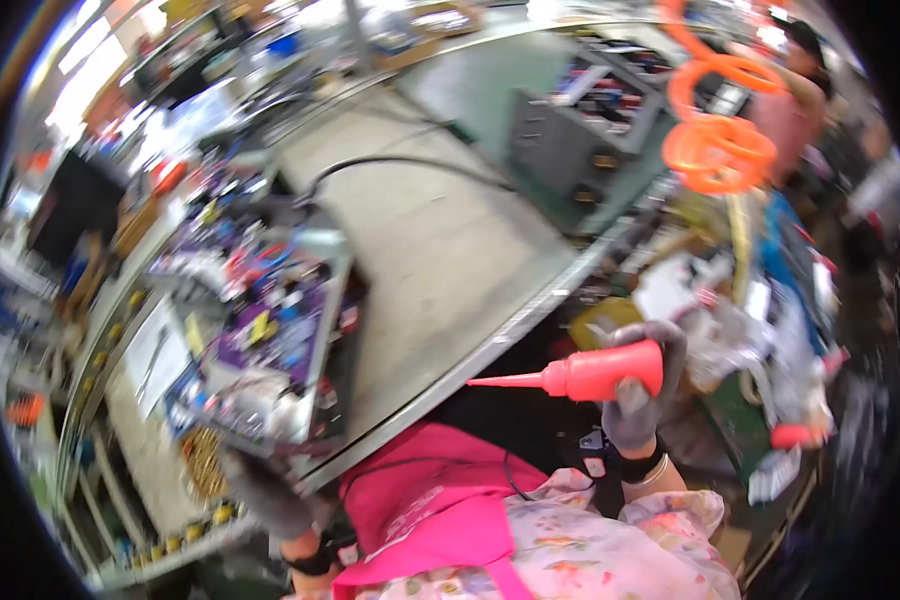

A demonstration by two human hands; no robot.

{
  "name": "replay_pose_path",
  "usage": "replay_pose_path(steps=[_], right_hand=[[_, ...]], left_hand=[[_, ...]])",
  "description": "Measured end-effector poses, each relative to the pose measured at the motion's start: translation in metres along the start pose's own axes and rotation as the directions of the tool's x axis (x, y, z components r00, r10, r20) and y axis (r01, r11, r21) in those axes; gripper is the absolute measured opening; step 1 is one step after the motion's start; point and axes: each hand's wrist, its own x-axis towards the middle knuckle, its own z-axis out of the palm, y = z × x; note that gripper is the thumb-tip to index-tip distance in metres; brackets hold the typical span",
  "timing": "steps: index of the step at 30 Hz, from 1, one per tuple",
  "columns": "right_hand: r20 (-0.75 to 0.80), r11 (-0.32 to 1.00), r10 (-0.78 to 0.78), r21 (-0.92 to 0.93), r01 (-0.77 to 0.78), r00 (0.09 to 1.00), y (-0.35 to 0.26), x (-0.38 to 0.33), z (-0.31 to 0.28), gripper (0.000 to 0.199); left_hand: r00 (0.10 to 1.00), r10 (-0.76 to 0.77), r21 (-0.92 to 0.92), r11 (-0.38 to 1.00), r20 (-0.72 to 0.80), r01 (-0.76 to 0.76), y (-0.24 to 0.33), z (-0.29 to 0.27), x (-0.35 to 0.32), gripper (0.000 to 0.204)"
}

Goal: Assembling the internal circuit boards and front panels of welding machines on a factory line.

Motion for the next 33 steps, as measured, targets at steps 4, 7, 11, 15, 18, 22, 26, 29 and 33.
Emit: replay_pose_path(steps=[4, 7, 11, 15, 18, 22, 26, 29, 33], right_hand=[[-0.331, 0.987, 0.161, 0.033, -0.159, 0.930, -0.021, 0.016, -0.076, 0.048], [-0.487, 0.915, 0.074, -0.315, -0.254, 0.870, -0.031, 0.007, -0.186, 0.034], [-0.527, 0.620, 0.142, -0.613, -0.490, 0.838, -0.037, -0.021, -0.303, 0.029], [-0.669, 0.392, 0.221, -0.606, -0.692, 0.710, 0.003, -0.023, -0.332, 0.038], [-0.596, 0.460, 0.219, -0.636, -0.620, 0.773, 0.006, -0.039, -0.354, 0.045], [-0.370, 0.316, -0.204, -0.901, -0.297, 0.906, -0.025, -0.026, -0.294, 0.039], [-0.168, 0.646, -0.354, -0.755, 0.111, 0.920, -0.025, -0.008, -0.101, 0.020], [0.284, 0.839, -0.006, -0.521, 0.159, 0.959, 0.000, -0.015, 0.041, 0.019], [0.840, 0.946, 0.029, -0.197, 0.256, 0.541, 0.001, -0.040, 0.163, 0.031]], left_hand=[[0.998, 0.043, 0.034, 0.999, -0.035, -0.042, 0.025, 0.019, -0.010, 0.042], [0.996, 0.079, 0.013, 0.997, 0.050, -0.080, 0.019, 0.032, -0.011, 0.044], [0.997, 0.042, 0.036, 0.998, 0.068, -0.044, 0.010, 0.028, -0.005, 0.046], [0.996, 0.068, 0.055, 0.996, 0.063, -0.072, 0.009, 0.003, 0.003, 0.054], [0.993, 0.064, 0.097, 0.993, 0.096, -0.073, 0.051, -0.003, 0.015, 0.053], [0.994, 0.106, -0.171, 0.980, 0.007, -0.104, 0.084, -0.043, 0.067, 0.038], [0.988, 0.076, -0.040, 0.997, 0.136, -0.071, 0.074, -0.053, 0.144, 0.039], [0.925, -0.194, -0.098, 0.967, 0.327, 0.237, 0.028, -0.034, 0.201, 0.049], [0.795, -0.403, -0.014, 0.889, 0.454, 0.458, -0.003, -0.009, 0.237, 0.063]])
